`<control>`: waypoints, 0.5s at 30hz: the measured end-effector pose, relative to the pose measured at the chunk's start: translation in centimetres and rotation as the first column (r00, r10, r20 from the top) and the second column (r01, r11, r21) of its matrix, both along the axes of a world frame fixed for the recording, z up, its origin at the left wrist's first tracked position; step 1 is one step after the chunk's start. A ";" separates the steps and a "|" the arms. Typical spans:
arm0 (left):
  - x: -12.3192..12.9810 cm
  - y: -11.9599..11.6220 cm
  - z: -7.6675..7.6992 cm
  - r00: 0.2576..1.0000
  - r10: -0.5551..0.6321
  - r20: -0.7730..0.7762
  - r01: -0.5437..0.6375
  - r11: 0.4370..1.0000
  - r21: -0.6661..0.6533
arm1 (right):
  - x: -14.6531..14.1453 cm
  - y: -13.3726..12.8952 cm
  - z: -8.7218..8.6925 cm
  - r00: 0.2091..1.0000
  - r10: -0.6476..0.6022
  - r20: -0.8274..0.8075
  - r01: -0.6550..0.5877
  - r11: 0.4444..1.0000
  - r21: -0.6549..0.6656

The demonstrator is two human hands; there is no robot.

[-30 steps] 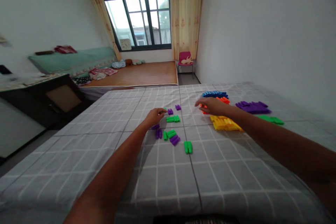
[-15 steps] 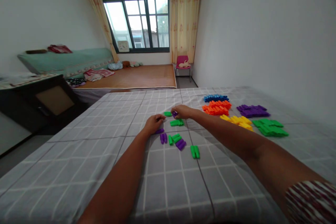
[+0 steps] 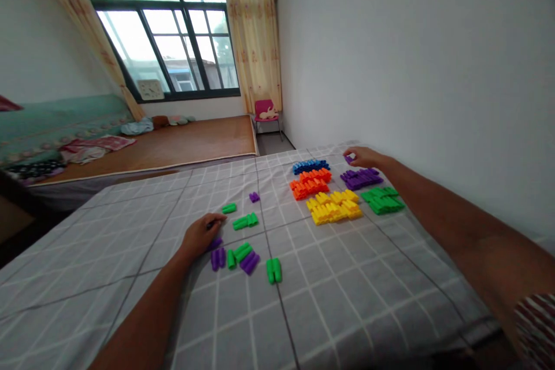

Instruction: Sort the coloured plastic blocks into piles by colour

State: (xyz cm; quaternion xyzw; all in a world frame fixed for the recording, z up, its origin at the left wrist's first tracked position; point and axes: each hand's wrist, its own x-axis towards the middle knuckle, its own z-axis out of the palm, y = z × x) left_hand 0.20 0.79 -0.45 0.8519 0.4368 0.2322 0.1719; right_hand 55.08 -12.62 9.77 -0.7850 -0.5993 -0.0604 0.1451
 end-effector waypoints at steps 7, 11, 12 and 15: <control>0.3 -0.2 0.7 0.996 0.063 -0.057 -0.065 0.997 -0.032 | 5.7 -2.0 -1.6 0.995 -0.039 -0.089 0.025 0.989 -0.147; 0.4 -0.5 1.0 0.994 0.084 -0.075 -0.087 0.996 -0.038 | 7.3 0.0 -2.5 0.987 -0.014 -0.159 -0.037 0.951 -0.308; 0.4 -0.5 1.0 0.993 0.087 -0.076 -0.090 0.995 -0.041 | 7.6 0.6 -2.7 0.984 -0.011 -0.179 -0.054 0.934 -0.352; 0.4 -0.5 1.0 0.994 0.086 -0.074 -0.089 0.995 -0.043 | 8.5 1.7 -3.2 0.970 0.002 -0.245 -0.110 0.897 -0.429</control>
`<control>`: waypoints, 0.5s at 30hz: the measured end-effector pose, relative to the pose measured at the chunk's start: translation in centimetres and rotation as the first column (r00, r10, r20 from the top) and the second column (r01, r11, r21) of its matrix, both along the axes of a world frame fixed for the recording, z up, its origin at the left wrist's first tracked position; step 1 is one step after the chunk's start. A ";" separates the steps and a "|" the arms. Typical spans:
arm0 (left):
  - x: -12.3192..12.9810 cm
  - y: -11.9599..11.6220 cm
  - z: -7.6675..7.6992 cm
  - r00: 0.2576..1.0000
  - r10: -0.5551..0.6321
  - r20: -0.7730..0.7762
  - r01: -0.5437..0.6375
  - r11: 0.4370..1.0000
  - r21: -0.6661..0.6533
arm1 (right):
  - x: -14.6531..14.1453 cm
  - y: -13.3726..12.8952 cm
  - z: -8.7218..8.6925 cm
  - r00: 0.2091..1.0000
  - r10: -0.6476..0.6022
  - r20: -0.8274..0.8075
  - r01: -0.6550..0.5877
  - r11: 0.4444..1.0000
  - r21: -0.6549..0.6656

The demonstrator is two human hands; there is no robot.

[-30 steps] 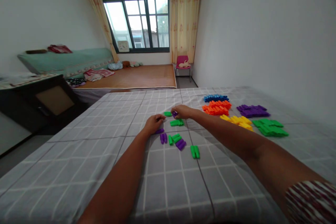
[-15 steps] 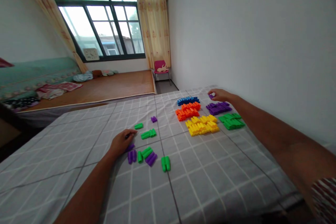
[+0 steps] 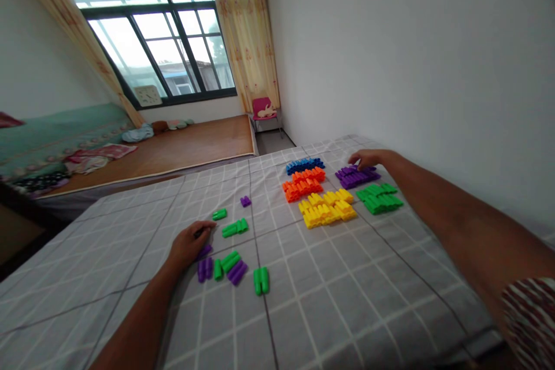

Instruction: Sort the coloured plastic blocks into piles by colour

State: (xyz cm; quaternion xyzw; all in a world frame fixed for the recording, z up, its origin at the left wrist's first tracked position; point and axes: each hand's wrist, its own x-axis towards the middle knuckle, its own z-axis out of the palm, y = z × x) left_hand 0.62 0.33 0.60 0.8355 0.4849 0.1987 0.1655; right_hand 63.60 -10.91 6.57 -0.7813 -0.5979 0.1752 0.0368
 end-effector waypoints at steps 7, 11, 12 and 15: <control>-0.2 0.5 -0.6 0.999 -0.036 0.020 0.036 0.999 0.018 | 0.7 0.2 0.9 1.000 -0.012 0.020 0.011 0.999 0.046; -0.2 0.5 -1.1 0.999 -0.027 0.033 0.026 0.999 0.026 | -4.0 2.2 2.9 0.984 0.049 0.169 -0.084 0.975 0.208; -0.1 0.4 -1.2 0.999 -0.033 0.034 0.032 0.999 0.026 | -6.2 2.9 3.5 0.977 0.086 0.194 -0.135 0.958 0.255; 0.1 0.0 -1.2 0.998 -0.049 0.042 0.047 0.998 0.046 | -14.4 5.0 4.4 0.944 0.236 0.231 -0.311 0.870 0.383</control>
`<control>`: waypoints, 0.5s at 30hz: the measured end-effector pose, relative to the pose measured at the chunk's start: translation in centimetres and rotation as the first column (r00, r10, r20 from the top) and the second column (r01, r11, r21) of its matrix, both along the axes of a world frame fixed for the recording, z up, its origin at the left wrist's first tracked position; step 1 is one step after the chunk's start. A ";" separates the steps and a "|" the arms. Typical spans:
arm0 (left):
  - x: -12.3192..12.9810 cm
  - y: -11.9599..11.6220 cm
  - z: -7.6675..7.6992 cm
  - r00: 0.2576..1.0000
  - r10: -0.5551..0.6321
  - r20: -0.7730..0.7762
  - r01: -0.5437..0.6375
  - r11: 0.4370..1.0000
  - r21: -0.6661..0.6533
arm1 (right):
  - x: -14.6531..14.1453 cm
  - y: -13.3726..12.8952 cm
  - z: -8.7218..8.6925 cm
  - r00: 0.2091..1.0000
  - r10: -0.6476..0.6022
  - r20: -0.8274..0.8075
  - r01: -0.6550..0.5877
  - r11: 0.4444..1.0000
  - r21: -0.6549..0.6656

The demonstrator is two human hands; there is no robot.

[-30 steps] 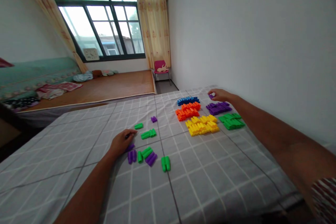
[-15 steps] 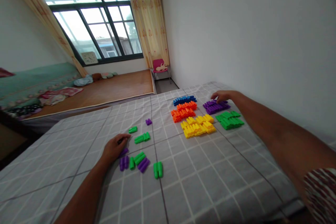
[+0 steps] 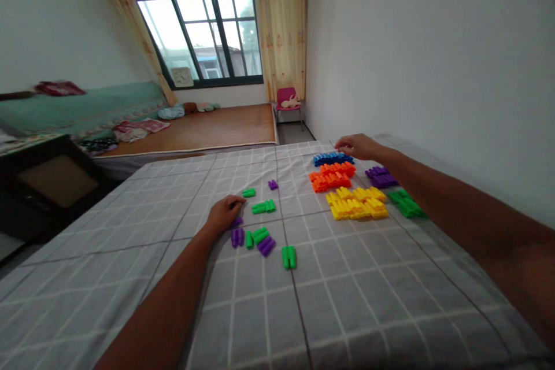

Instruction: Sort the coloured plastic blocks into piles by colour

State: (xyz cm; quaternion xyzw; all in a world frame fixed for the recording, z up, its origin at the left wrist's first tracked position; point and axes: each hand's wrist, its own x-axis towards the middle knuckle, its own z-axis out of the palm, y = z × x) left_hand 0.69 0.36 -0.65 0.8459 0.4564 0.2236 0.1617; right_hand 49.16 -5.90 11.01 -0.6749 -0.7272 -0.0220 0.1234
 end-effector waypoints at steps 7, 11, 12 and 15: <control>-0.1 -0.6 0.1 0.994 -0.036 0.100 0.038 0.999 -0.020 | -18.0 3.6 -3.4 0.905 0.418 -0.078 -0.424 0.898 -0.119; -0.3 -0.6 0.2 0.986 -0.035 0.165 0.038 0.999 -0.019 | -21.8 5.9 -6.8 0.899 0.436 0.037 -0.421 0.885 -0.201; -0.4 -0.6 0.4 0.983 -0.045 0.180 0.049 0.999 -0.017 | -22.1 6.1 -7.3 0.898 0.436 0.056 -0.417 0.886 -0.203; -1.0 -0.8 1.7 0.975 -0.154 0.159 0.172 0.980 -0.104 | -21.9 5.7 -7.6 0.904 0.423 0.065 -0.407 0.897 -0.171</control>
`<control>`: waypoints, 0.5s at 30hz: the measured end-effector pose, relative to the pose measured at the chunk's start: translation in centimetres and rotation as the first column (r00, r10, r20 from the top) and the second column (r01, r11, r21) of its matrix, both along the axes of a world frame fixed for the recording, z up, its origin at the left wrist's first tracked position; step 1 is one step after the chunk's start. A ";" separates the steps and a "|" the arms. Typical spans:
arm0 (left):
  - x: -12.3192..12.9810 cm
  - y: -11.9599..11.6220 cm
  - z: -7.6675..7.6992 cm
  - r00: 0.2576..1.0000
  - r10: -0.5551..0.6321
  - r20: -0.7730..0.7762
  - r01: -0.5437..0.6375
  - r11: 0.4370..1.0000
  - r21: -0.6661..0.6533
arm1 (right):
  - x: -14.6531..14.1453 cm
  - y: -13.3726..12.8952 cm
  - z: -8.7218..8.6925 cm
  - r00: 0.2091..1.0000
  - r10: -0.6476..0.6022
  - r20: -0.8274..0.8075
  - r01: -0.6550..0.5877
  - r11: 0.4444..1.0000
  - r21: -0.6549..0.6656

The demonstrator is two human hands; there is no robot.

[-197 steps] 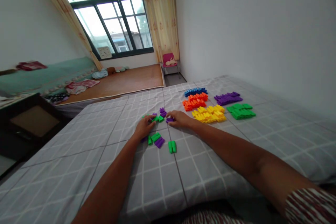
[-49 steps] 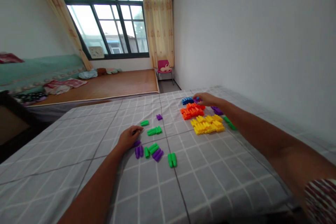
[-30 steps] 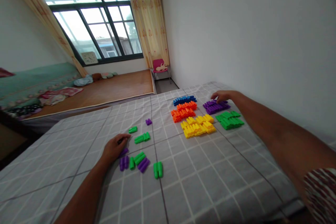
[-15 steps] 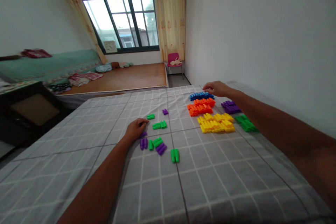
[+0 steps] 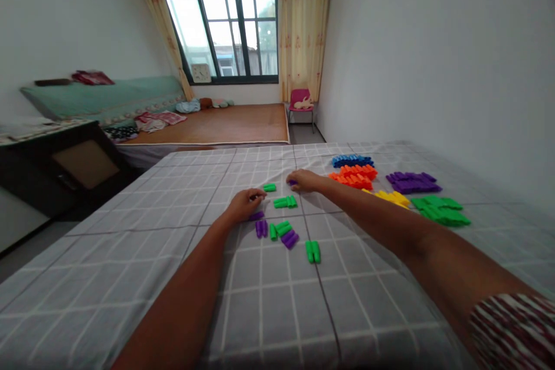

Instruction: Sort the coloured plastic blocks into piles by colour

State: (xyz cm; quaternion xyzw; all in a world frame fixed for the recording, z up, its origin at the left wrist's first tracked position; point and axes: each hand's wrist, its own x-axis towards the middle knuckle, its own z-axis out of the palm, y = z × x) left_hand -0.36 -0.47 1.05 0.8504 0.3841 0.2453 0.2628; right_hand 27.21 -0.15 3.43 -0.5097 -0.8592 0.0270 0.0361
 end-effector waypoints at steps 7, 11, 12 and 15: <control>-2.4 -0.5 3.2 0.946 -0.260 -0.194 0.195 0.933 -0.302 | 7.9 -6.1 3.1 0.965 -0.110 -0.240 0.122 0.992 0.033; -2.1 -0.5 3.7 0.941 -0.267 -0.208 0.185 0.921 -0.343 | 18.2 -10.3 4.7 0.909 -0.289 -0.299 0.317 0.947 0.048; -1.9 -0.6 3.9 0.939 -0.263 -0.220 0.176 0.920 -0.349 | 21.2 -11.3 4.9 0.877 -0.364 -0.313 0.395 0.918 0.040; -1.4 -0.6 4.6 0.932 -0.254 -0.259 0.147 0.917 -0.370 | 29.6 -13.8 4.9 0.747 -0.604 -0.279 0.634 0.773 0.023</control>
